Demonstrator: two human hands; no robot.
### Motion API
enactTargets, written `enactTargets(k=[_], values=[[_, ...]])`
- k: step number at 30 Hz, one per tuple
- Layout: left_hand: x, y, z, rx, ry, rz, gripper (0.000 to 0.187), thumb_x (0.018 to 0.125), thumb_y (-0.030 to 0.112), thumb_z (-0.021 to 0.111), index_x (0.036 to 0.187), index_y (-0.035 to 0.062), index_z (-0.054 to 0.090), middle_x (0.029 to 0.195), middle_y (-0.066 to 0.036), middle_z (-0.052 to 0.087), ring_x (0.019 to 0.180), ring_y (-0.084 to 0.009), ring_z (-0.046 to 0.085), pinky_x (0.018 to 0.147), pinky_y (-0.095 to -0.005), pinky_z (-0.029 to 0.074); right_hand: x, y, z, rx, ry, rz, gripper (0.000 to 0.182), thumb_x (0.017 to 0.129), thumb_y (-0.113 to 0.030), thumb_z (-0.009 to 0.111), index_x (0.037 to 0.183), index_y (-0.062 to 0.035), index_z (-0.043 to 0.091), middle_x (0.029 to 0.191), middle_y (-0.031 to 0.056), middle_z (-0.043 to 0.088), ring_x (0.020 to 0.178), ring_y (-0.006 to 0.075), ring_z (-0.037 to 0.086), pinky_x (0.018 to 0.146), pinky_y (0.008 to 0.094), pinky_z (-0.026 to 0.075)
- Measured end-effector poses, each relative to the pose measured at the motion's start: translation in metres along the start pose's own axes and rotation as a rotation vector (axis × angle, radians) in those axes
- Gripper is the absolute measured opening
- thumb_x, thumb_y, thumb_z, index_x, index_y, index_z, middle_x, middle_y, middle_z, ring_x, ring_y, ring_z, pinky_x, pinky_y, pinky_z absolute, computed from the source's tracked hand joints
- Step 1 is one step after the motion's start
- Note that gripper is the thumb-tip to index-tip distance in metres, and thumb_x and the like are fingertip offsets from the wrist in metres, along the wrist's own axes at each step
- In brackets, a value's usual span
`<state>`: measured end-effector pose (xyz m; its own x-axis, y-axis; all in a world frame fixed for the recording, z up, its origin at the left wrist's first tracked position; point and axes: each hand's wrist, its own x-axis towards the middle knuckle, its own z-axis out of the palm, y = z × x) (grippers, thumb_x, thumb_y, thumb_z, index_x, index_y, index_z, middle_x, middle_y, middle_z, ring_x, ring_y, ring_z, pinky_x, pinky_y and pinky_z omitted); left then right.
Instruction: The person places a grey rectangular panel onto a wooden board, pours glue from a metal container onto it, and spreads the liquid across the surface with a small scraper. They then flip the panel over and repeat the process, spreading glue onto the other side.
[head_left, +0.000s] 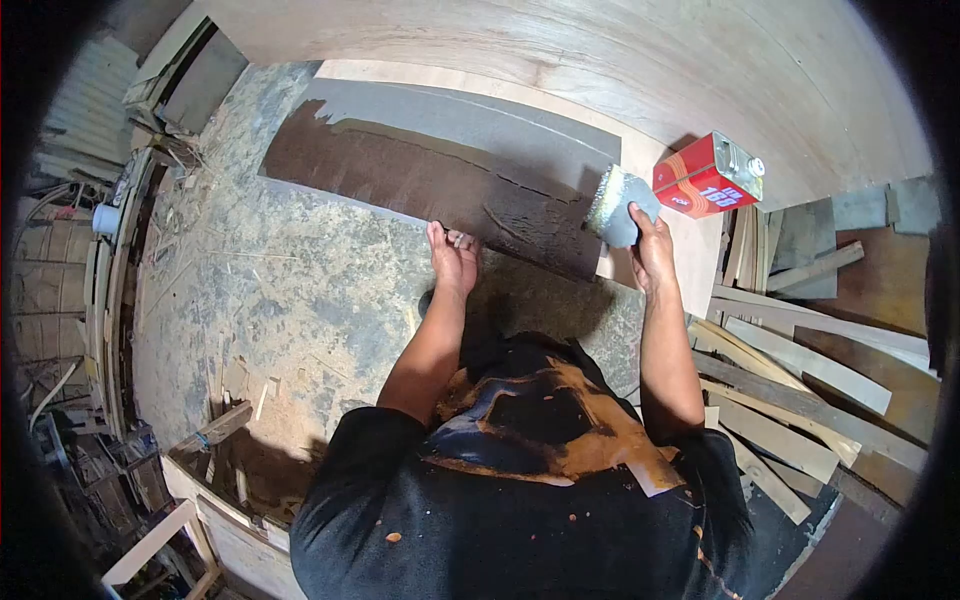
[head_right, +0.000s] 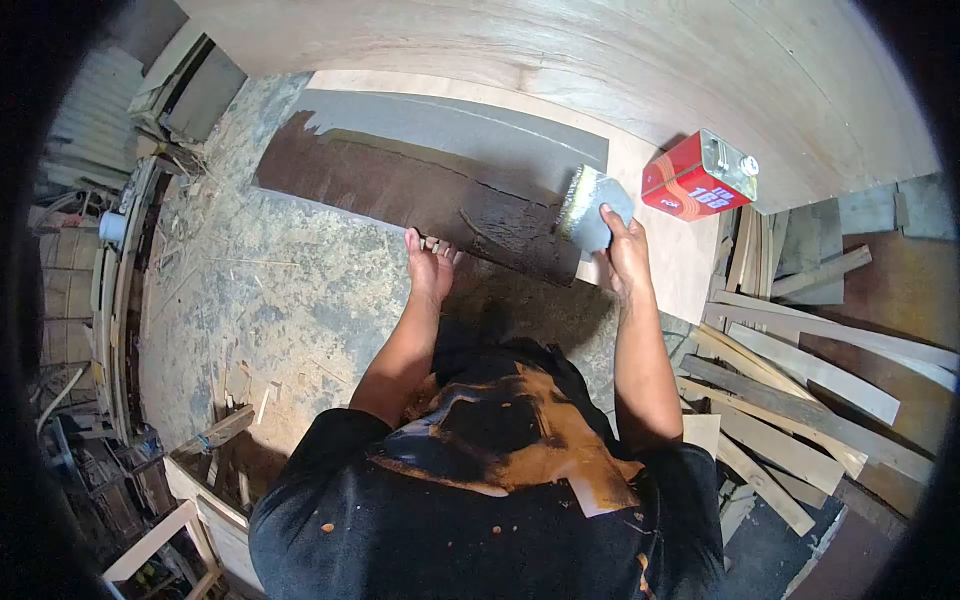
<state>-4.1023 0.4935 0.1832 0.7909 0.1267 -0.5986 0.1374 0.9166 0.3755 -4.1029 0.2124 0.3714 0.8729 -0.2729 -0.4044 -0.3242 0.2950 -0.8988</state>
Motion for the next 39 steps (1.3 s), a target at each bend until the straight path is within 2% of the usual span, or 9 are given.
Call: enactTargets(k=[5,9,11,17,23,27,29,34,39], values=[[-0.006,0.038,0.037,-0.054,-0.074,0.172,0.032,0.094,0.039,0.04,0.122,0.0234,0.035,0.117,-0.005,0.048,0.114,-0.0308,0.044,0.094,-0.0547,0.036,-0.012,-0.006,0.001,0.021,-0.044,-0.037,0.033,0.087,-0.024,0.058,0.112,-0.0027,0.052,0.095,0.0052,0.062,0.08,0.0129,0.061,0.062,0.0255,0.049],[0.003,0.054,0.04,-0.041,-0.068,0.197,0.032,0.094,0.036,0.041,0.122,0.0216,0.036,0.123,-0.007,0.046,0.118,-0.0312,0.043,0.093,-0.0546,0.037,-0.015,-0.008,-0.008,0.02,-0.086,-0.033,0.032,0.088,-0.025,0.058,0.111,-0.0033,0.053,0.095,0.0049,0.063,0.077,0.0118,0.062,0.059,0.0234,0.048],[0.012,0.057,0.037,0.084,0.018,0.245,0.03,0.094,0.029,0.043,0.123,0.0215,0.037,0.112,-0.008,0.051,0.099,-0.0258,0.055,0.077,-0.0464,0.048,-0.016,-0.011,-0.007,0.023,-0.111,-0.04,0.031,0.088,-0.025,0.058,0.11,-0.0037,0.054,0.094,0.0045,0.063,0.078,0.0119,0.062,0.06,0.0239,0.05],[0.029,0.068,0.03,0.259,0.158,0.467,0.019,0.093,0.022,0.043,0.11,0.0133,0.046,0.082,-0.002,0.055,0.06,-0.0122,0.052,0.046,-0.0296,0.041,-0.019,-0.012,0.01,0.075,-0.136,-0.029,0.028,0.088,-0.022,0.056,0.109,-0.003,0.054,0.094,0.0045,0.063,0.078,0.0125,0.063,0.064,0.0255,0.052],[-0.035,0.162,0.039,0.477,0.151,0.632,0.012,0.087,0.012,0.047,0.094,0.0092,0.057,0.084,-0.001,0.057,0.081,-0.014,0.055,0.071,-0.0282,0.046,-0.022,0.004,0.022,0.113,-0.168,-0.038,0.028,0.088,-0.027,0.057,0.105,-0.0049,0.055,0.088,0.0036,0.063,0.073,0.0113,0.062,0.057,0.0239,0.049],[-0.038,0.252,0.008,0.796,0.222,0.83,0.016,0.088,0.007,0.046,0.096,0.0054,0.06,0.083,-0.001,0.06,0.071,-0.0094,0.053,0.064,-0.0224,0.043,-0.021,0.031,0.033,0.062,-0.156,0.101,0.029,0.087,-0.027,0.057,0.106,-0.0044,0.054,0.091,0.0053,0.062,0.075,0.0138,0.061,0.062,0.0258,0.049],[-0.061,0.299,0.012,0.916,0.067,0.77,0.014,0.088,0.007,0.046,0.093,0.0058,0.06,0.078,0.003,0.058,0.067,-0.0067,0.05,0.06,-0.02,0.039,-0.032,0.04,0.055,0.106,-0.096,0.042,0.03,0.086,-0.029,0.058,0.105,-0.0058,0.053,0.089,0.0032,0.061,0.071,0.0141,0.059,0.054,0.026,0.044],[-0.129,0.386,0.035,1.23,-0.033,0.565,0.015,0.089,0.011,0.045,0.088,0.0066,0.059,0.068,0.007,0.048,0.059,-0.003,0.042,0.054,-0.0188,0.034,-0.045,0.087,0.07,0.18,-0.203,0.114,0.035,0.087,-0.027,0.057,0.11,-0.0019,0.051,0.101,0.0088,0.06,0.089,0.0221,0.06,0.076,0.0369,0.049],[-0.17,0.451,0.04,1.784,-0.087,0.767,0.028,0.089,0.014,0.045,0.107,-0.0043,0.056,0.086,-0.005,0.06,0.084,-0.012,0.054,0.078,-0.0257,0.042,-0.075,0.131,0.078,0.227,-0.172,0.118,0.037,0.087,-0.027,0.056,0.113,-0.0014,0.05,0.105,0.0097,0.059,0.094,0.0232,0.058,0.08,0.0392,0.048]])
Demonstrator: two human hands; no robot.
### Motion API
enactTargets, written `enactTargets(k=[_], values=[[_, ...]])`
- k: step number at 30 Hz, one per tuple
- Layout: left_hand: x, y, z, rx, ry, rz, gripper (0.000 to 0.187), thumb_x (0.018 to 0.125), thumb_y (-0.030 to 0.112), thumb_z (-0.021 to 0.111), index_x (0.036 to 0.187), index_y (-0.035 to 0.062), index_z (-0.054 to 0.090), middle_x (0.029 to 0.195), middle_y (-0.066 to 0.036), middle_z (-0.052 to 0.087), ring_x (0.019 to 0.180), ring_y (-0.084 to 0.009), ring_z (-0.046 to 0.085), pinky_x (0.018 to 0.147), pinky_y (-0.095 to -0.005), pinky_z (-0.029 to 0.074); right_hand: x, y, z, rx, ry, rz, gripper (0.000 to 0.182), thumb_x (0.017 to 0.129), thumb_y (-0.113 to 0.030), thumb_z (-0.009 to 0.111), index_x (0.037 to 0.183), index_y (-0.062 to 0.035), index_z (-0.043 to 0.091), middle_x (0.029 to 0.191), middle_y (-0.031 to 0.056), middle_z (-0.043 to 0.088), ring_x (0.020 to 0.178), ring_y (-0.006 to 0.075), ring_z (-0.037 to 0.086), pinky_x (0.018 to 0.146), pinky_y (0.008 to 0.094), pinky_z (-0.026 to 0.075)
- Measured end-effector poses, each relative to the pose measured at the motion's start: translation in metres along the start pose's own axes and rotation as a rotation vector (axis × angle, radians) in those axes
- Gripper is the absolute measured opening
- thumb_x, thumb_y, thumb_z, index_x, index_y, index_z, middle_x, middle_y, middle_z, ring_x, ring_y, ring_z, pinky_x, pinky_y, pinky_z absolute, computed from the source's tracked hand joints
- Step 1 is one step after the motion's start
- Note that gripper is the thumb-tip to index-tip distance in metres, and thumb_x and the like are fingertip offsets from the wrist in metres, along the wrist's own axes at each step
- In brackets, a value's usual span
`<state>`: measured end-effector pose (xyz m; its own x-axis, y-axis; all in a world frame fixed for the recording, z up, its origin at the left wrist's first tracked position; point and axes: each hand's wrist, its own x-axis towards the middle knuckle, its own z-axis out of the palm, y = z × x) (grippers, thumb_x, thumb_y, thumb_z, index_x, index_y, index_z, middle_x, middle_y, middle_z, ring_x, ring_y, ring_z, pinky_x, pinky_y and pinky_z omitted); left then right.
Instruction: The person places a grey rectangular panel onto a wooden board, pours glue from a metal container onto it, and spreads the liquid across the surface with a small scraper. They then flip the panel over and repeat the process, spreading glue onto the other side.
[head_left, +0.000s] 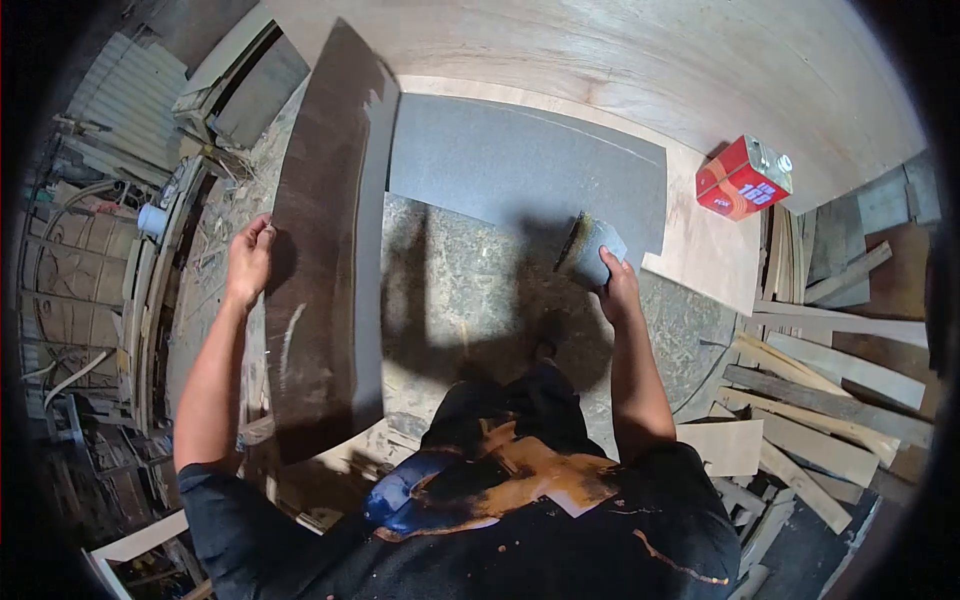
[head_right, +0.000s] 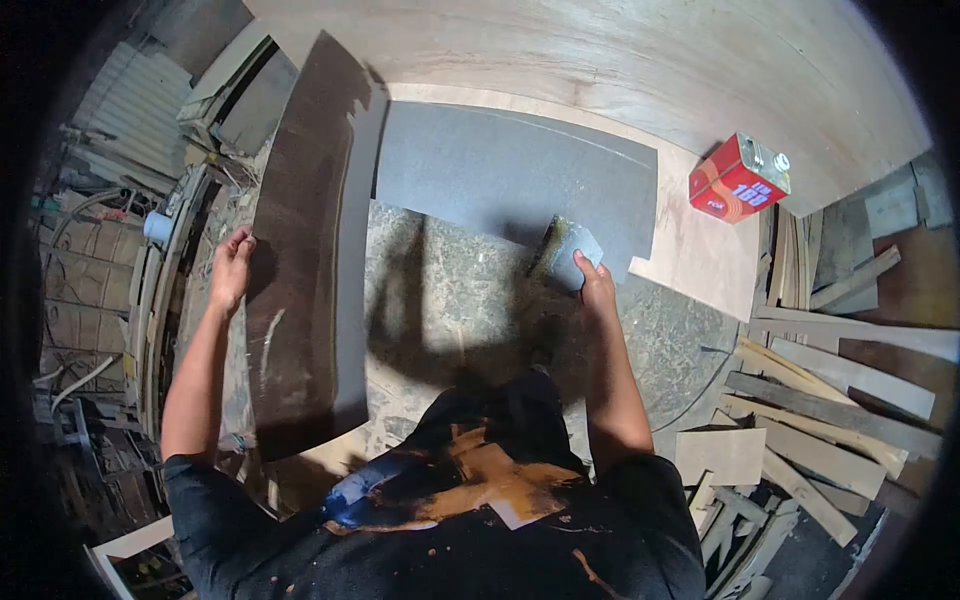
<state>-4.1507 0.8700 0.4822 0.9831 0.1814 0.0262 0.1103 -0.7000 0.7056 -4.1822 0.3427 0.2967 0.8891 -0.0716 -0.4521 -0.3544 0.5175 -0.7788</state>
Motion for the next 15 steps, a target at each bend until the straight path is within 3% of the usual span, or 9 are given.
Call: enactTargets(k=[2,4,6,9,13,15], values=[[0.002,0.009,-0.019,0.146,-0.018,0.071,0.032,0.089,0.015,0.045,0.112,-0.0063,0.054,0.089,-0.007,0.061,0.089,-0.0143,0.055,0.083,-0.0273,0.041,-0.013,0.013,-0.005,0.011,0.032,-0.008,0.038,0.087,-0.028,0.056,0.114,-0.0015,0.049,0.107,0.01,0.058,0.096,0.0232,0.058,0.081,0.0395,0.047],[0.005,0.039,-0.034,0.272,-0.171,0.099,0.035,0.088,0.016,0.046,0.114,-0.0068,0.052,0.093,-0.009,0.062,0.093,-0.0159,0.056,0.086,-0.0274,0.04,-0.028,0.018,-0.008,-0.028,0.131,0.027,0.043,0.087,-0.029,0.057,0.119,-0.002,0.047,0.111,0.0106,0.057,0.099,0.0234,0.057,0.083,0.0395,0.046],[0.015,0.059,-0.04,0.299,-0.228,0.138,0.031,0.088,0.013,0.045,0.112,-0.0064,0.053,0.09,-0.007,0.06,0.089,-0.0141,0.054,0.083,-0.0267,0.041,-0.041,0.024,-0.013,0.015,0.144,0.016,0.044,0.087,-0.029,0.056,0.12,-0.0021,0.046,0.112,0.0107,0.056,0.1,0.0234,0.056,0.083,0.0391,0.046],[0.034,0.105,-0.033,0.216,-0.544,0.197,0.022,0.089,0.005,0.04,0.105,-0.0041,0.054,0.084,-0.001,0.054,0.081,-0.01,0.048,0.077,-0.0245,0.039,-0.06,0.019,-0.014,0.096,0.17,0.014,0.046,0.087,-0.03,0.056,0.122,-0.0021,0.045,0.113,0.0111,0.056,0.1,0.0237,0.056,0.082,0.0384,0.047],[0.066,0.151,-0.009,0.199,-0.674,0.279,0.021,0.091,0.008,0.04,0.103,-0.001,0.054,0.075,0.003,0.046,0.072,-0.0076,0.043,0.071,-0.0236,0.039,-0.059,0.012,-0.028,0.232,0.162,-0.096,0.042,0.087,-0.031,0.055,0.118,-0.0029,0.048,0.106,0.0099,0.059,0.091,0.0225,0.059,0.074,0.0366,0.048],[0.082,0.174,-0.001,0.207,-0.739,0.243,0.021,0.092,0.01,0.041,0.103,-0.0008,0.054,0.076,0.003,0.047,0.073,-0.0077,0.043,0.071,-0.024,0.039,-0.055,-0.001,-0.039,0.229,0.212,-0.123,0.041,0.086,-0.03,0.057,0.117,-0.0041,0.05,0.105,0.009,0.059,0.092,0.0224,0.059,0.077,0.0381,0.048]])
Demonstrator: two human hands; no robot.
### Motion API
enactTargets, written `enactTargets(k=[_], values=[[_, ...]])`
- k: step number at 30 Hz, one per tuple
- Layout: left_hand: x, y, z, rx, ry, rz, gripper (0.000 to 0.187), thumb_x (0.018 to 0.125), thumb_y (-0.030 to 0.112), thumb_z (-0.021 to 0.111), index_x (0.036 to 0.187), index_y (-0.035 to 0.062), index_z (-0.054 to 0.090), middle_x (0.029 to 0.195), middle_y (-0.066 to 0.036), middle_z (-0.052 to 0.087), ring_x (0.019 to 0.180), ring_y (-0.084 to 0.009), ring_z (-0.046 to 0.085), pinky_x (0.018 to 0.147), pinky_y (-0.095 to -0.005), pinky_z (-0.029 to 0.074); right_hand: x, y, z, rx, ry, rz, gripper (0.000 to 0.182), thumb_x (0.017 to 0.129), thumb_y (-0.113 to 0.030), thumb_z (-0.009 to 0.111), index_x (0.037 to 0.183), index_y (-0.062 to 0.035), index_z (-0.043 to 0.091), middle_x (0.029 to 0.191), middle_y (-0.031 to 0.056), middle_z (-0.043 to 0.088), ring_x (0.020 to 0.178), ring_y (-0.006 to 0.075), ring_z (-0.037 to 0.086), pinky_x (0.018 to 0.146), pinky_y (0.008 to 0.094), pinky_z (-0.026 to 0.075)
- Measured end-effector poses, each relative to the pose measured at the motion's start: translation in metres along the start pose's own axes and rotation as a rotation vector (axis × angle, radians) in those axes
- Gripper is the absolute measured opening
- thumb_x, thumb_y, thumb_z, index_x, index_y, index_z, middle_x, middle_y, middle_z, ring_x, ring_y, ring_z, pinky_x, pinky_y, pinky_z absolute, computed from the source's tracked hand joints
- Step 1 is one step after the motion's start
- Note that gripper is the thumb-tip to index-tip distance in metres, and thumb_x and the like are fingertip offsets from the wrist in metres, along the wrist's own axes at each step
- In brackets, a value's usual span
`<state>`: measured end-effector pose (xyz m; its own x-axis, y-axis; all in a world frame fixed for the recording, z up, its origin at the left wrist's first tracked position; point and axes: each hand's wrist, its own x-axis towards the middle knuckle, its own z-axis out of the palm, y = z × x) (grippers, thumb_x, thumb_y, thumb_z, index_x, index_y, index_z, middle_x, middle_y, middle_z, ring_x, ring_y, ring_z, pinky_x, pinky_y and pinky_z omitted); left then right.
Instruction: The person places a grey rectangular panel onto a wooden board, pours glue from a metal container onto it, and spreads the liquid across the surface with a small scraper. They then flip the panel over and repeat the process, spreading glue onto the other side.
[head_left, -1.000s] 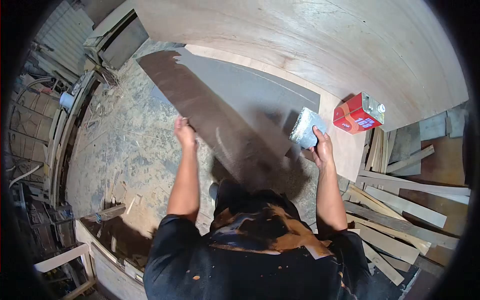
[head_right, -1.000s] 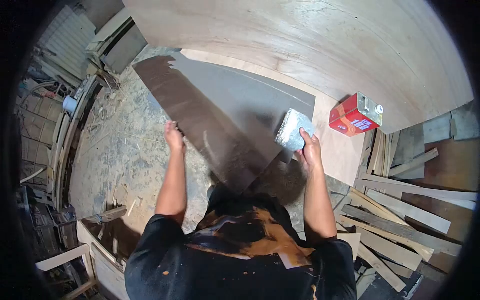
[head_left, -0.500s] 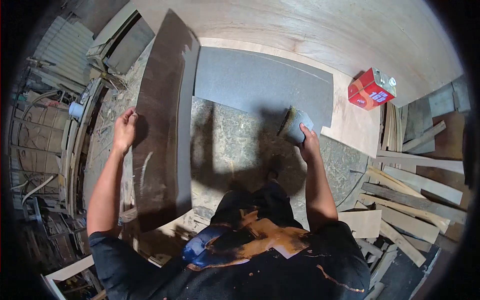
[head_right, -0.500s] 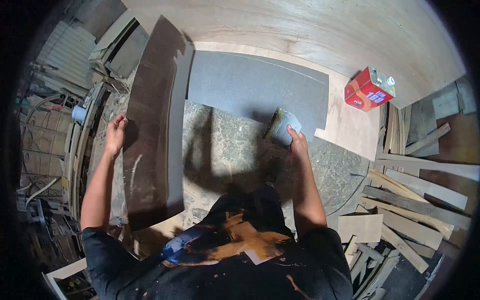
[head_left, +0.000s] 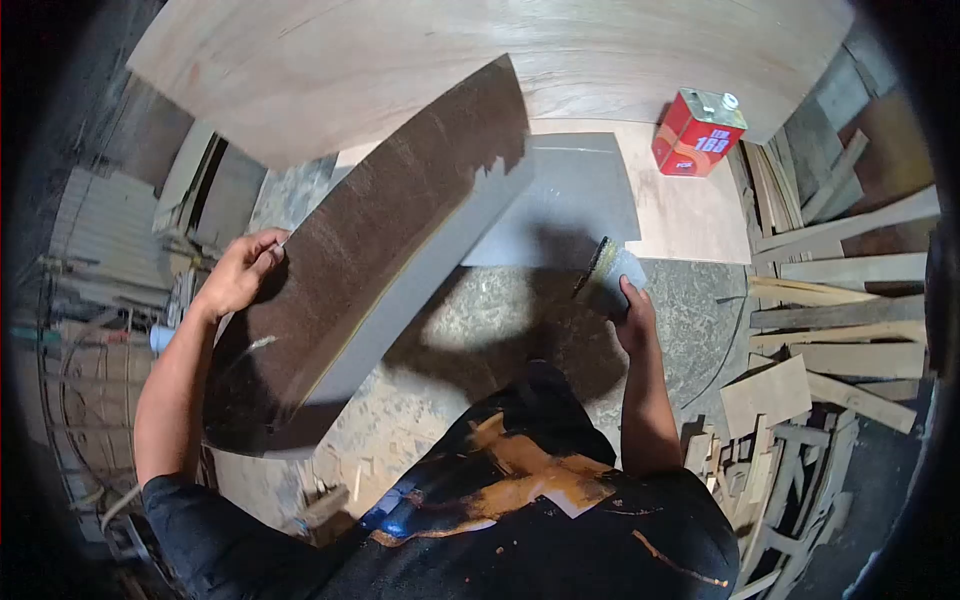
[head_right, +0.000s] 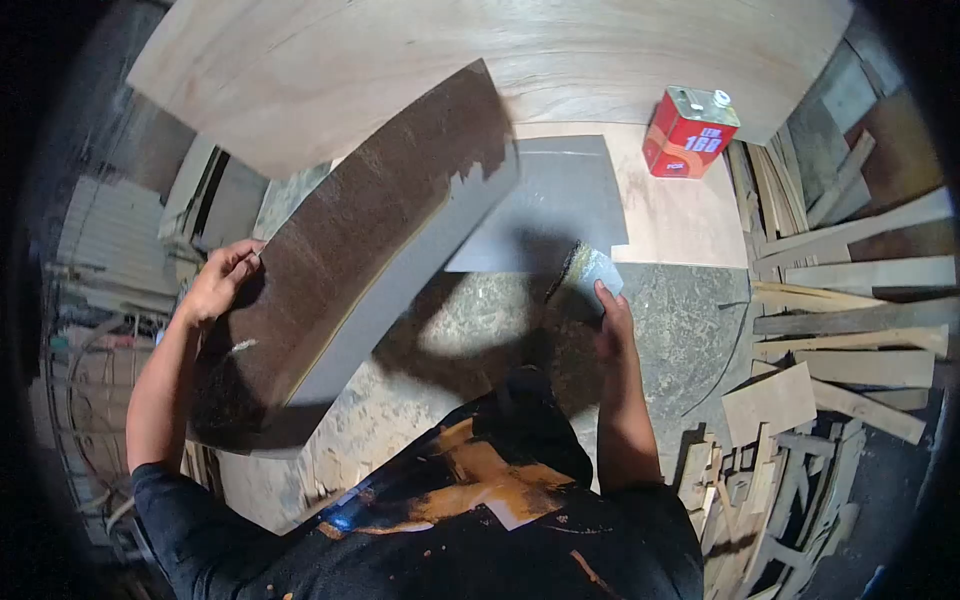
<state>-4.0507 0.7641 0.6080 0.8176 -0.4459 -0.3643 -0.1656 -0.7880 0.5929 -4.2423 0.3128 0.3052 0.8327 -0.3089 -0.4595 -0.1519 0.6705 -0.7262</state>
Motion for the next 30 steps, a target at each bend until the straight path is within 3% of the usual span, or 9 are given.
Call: enactTargets(k=[5,8,13,16,19,21,26,28,30], values=[[0.065,0.01,-0.003,0.066,-0.111,0.093,0.026,0.094,0.015,0.043,0.111,0.0011,0.056,0.08,0.003,0.055,0.075,-0.0081,0.047,0.073,-0.0246,0.04,0.008,-0.033,0.012,0.027,0.108,-0.035,0.037,0.085,-0.031,0.059,0.112,-0.0068,0.052,0.103,0.0066,0.059,0.093,0.021,0.058,0.076,0.0384,0.048],[0.124,0.0,0.004,0.073,-0.224,0.127,0.026,0.092,0.013,0.044,0.113,0.0022,0.056,0.088,0.002,0.058,0.081,-0.0087,0.048,0.078,-0.0244,0.04,0.007,-0.042,0.032,0.048,0.212,-0.151,0.03,0.086,-0.032,0.058,0.102,-0.0066,0.054,0.086,0.0045,0.06,0.07,0.0161,0.059,0.052,0.029,0.045],[0.263,-0.037,0.025,0.092,-0.361,0.283,0.027,0.088,0.01,0.047,0.113,0.0044,0.058,0.083,0.004,0.055,0.074,-0.0076,0.045,0.069,-0.0237,0.039,0.01,-0.039,0.042,-0.009,0.143,-0.175,0.028,0.087,-0.031,0.057,0.101,-0.0072,0.054,0.082,0.0028,0.061,0.062,0.0138,0.058,0.046,0.0267,0.045],[0.357,-0.054,0.046,0.138,-0.52,0.301,0.03,0.086,0.007,0.047,0.115,0.0051,0.057,0.09,0.001,0.06,0.082,-0.0111,0.051,0.076,-0.0255,0.042,0.005,-0.028,0.079,-0.061,0.237,-0.175,0.023,0.086,-0.028,0.06,0.094,-0.0071,0.056,0.075,0.0017,0.059,0.061,0.011,0.057,0.047,0.0268,0.045],[0.424,-0.077,0.072,0.146,-0.519,0.341,0.036,0.084,0.003,0.045,0.119,0.0068,0.055,0.096,-0.004,0.063,0.089,-0.0131,0.053,0.081,-0.0259,0.042,0.008,0.001,0.115,-0.057,0.244,-0.141,0.019,0.085,-0.023,0.061,0.094,-0.0062,0.057,0.074,0.0016,0.06,0.06,0.0106,0.057,0.047,0.0266,0.046],[0.455,-0.102,0.082,0.456,-0.254,0.414,0.039,0.082,0.002,0.043,0.12,0.0071,0.053,0.1,-0.011,0.064,0.094,-0.0186,0.057,0.084,-0.0292,0.044,0.012,0.023,0.145,-0.114,0.265,-0.115,0.018,0.084,-0.017,0.06,0.097,-0.0049,0.058,0.081,0.0027,0.062,0.066,0.0111,0.059,0.05,0.026,0.048],[0.412,-0.184,0.043,0.043,-0.102,0.436,0.031,0.088,0.007,0.042,0.119,0.0086,0.05,0.112,-0.013,0.06,0.102,-0.0272,0.058,0.09,-0.0348,0.043,0.053,0.071,0.235,-0.511,0.073,-0.018,0.026,0.082,-0.009,0.057,0.107,0.0008,0.058,0.096,0.0021,0.061,0.089,0.0132,0.052,0.083,0.029,0.04],[0.367,-0.237,0.025,-0.015,0.109,0.532,0.03,0.089,0.005,0.04,0.118,0.0051,0.049,0.113,-0.014,0.06,0.105,-0.027,0.057,0.092,-0.0352,0.043,0.083,0.09,0.28,-0.665,-0.073,-0.003,0.028,0.082,-0.01,0.057,0.108,0.0004,0.057,0.096,0.0051,0.062,0.089,0.0156,0.055,0.083,0.0304,0.041],[0.313,-0.303,0.018,-0.179,0.155,0.28,0.031,0.088,0.005,0.039,0.117,0.0035,0.049,0.118,-0.014,0.057,0.113,-0.0255,0.052,0.096,-0.0346,0.039,0.113,0.106,0.321,-0.821,-0.224,0.001,0.03,0.081,-0.01,0.057,0.109,0.0,0.057,0.096,0.0081,0.064,0.09,0.0179,0.057,0.082,0.0318,0.043]])
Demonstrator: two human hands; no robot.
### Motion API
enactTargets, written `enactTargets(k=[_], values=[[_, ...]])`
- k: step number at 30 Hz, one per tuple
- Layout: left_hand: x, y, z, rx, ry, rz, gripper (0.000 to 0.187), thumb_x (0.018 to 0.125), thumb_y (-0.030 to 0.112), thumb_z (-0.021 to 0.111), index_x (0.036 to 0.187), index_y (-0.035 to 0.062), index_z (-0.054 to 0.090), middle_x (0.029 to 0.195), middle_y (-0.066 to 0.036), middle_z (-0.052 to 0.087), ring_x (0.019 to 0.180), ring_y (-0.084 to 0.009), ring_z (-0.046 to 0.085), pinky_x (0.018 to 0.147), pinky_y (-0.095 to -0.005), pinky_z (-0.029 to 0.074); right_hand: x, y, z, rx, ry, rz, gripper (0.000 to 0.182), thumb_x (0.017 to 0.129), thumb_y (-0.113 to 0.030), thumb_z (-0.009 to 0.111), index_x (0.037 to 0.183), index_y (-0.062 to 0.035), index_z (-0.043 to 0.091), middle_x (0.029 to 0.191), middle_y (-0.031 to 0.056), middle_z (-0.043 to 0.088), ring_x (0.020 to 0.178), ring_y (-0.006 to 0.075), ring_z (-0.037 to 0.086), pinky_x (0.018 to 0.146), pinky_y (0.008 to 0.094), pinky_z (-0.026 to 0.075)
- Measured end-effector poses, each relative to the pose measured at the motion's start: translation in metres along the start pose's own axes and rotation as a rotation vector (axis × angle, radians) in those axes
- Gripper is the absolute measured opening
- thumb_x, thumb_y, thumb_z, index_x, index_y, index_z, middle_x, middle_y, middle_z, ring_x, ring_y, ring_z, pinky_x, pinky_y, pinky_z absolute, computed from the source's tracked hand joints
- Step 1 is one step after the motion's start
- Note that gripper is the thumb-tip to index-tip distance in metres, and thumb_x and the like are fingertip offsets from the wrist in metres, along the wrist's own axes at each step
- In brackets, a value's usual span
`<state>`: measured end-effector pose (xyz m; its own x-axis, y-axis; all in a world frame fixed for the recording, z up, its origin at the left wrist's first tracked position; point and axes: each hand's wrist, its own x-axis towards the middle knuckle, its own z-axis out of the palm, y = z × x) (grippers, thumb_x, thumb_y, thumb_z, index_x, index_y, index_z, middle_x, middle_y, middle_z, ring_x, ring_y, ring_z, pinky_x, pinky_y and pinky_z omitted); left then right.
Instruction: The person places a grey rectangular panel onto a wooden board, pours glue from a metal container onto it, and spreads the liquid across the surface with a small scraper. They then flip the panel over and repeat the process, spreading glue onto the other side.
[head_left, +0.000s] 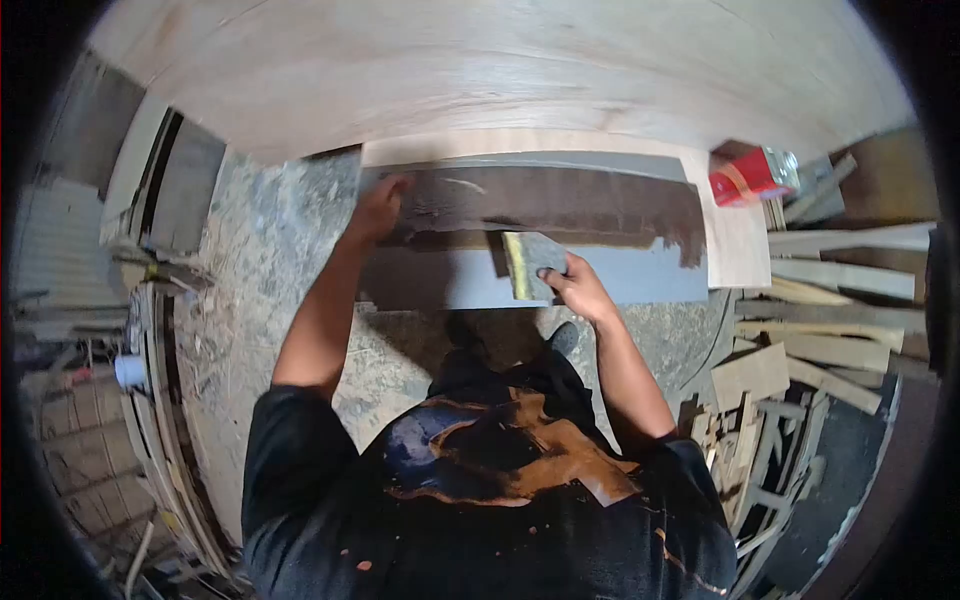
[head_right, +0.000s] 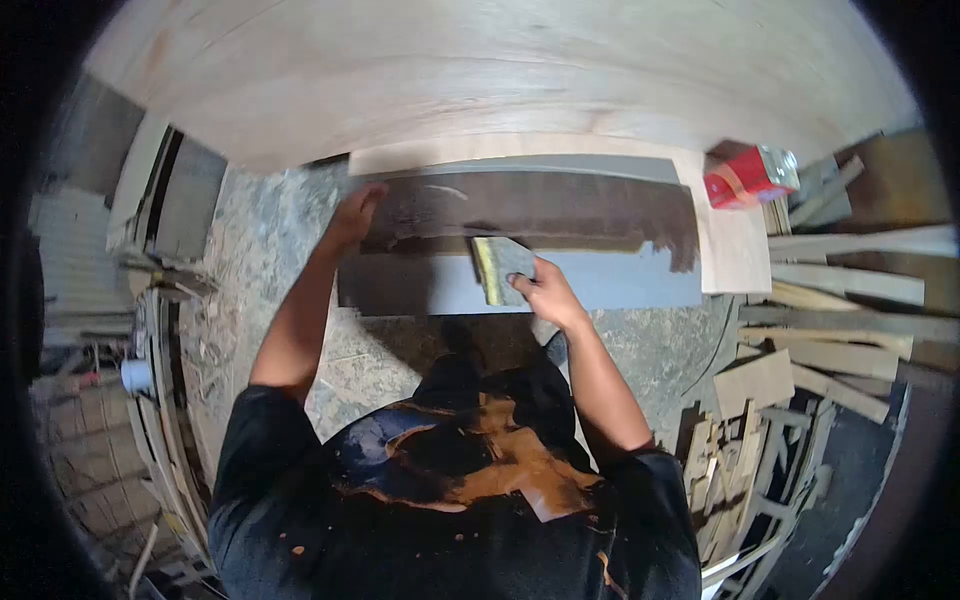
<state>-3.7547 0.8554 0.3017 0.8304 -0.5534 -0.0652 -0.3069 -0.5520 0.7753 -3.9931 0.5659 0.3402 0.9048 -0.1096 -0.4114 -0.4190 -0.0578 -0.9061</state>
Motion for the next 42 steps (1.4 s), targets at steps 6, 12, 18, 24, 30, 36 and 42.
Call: enactTargets(k=[6,12,18,24,30,36,42], values=[[-0.19,-0.137,0.021,-0.049,0.264,-0.313,0.03,0.082,0.008,0.042,0.109,0.0067,0.053,0.097,-0.01,0.06,0.092,-0.0228,0.058,0.082,-0.0345,0.044,0.138,-0.034,0.046,-1.101,0.143,-0.204,0.033,0.074,-0.019,0.06,0.102,-0.002,0.058,0.095,0.0244,0.062,0.092,0.041,0.059,0.081,0.0475,0.048],[-0.25,-0.111,0.072,-0.293,0.217,-0.629,0.035,0.086,0.012,0.046,0.12,0.005,0.046,0.11,-0.012,0.057,0.099,-0.0225,0.055,0.085,-0.0344,0.044,0.231,-0.012,0.098,-1.275,0.076,-0.186,0.036,0.078,-0.022,0.058,0.107,-0.0018,0.054,0.1,0.0237,0.061,0.094,0.0385,0.059,0.083,0.0446,0.048],[-0.236,-0.078,0.084,-1.212,0.26,-0.806,0.052,0.091,0.019,0.05,0.137,0.0074,0.029,0.129,-0.014,0.044,0.114,-0.0258,0.048,0.096,-0.0346,0.038,0.228,-0.025,0.19,-1.283,-0.101,-0.283,0.034,0.08,-0.02,0.056,0.11,-0.0036,0.055,0.102,0.0208,0.061,0.097,0.0355,0.059,0.085,0.0428,0.047],[-0.236,-0.079,0.094,-1.307,0.317,-0.71,0.047,0.096,0.022,0.036,0.137,0.0019,0.025,0.132,-0.017,0.041,0.115,-0.0261,0.047,0.099,-0.0365,0.037,0.205,-0.018,0.209,-1.319,-0.401,-0.528,0.034,0.078,-0.018,0.057,0.112,-0.0136,0.058,0.092,0.0188,0.063,0.089,0.0354,0.061,0.081,0.0435,0.048],[-0.235,-0.085,0.076,-1.382,0.251,-0.756,0.049,0.095,0.023,0.039,0.137,0.0003,0.026,0.131,-0.017,0.043,0.115,-0.0259,0.048,0.099,-0.0361,0.036,0.227,-0.042,0.209,-1.388,-0.157,-0.376,0.035,0.083,-0.014,0.047,0.116,-0.0167,0.057,0.098,0.0182,0.063,0.095,0.0331,0.061,0.084,0.0458,0.046],[-0.24,-0.097,0.054,-1.442,0.026,-0.778,0.052,0.087,0.011,0.044,0.135,0.0002,0.027,0.134,-0.017,0.04,0.113,-0.0259,0.049,0.096,-0.0352,0.039,0.181,0.002,0.23,-1.488,-0.187,-0.397,0.035,0.084,-0.017,0.045,0.116,-0.0212,0.058,0.098,0.0154,0.064,0.094,0.0316,0.061,0.09,0.0474,0.042],[-0.238,-0.112,0.043,-1.53,-0.138,-0.729,0.054,0.085,0.009,0.045,0.135,0.0001,0.027,0.135,-0.015,0.039,0.114,-0.0253,0.048,0.093,-0.0355,0.04,0.194,-0.038,0.224,-1.615,-0.113,-0.193,0.034,0.083,-0.016,0.043,0.113,-0.0216,0.06,0.096,0.0146,0.064,0.094,0.031,0.061,0.089,0.0462,0.042]])
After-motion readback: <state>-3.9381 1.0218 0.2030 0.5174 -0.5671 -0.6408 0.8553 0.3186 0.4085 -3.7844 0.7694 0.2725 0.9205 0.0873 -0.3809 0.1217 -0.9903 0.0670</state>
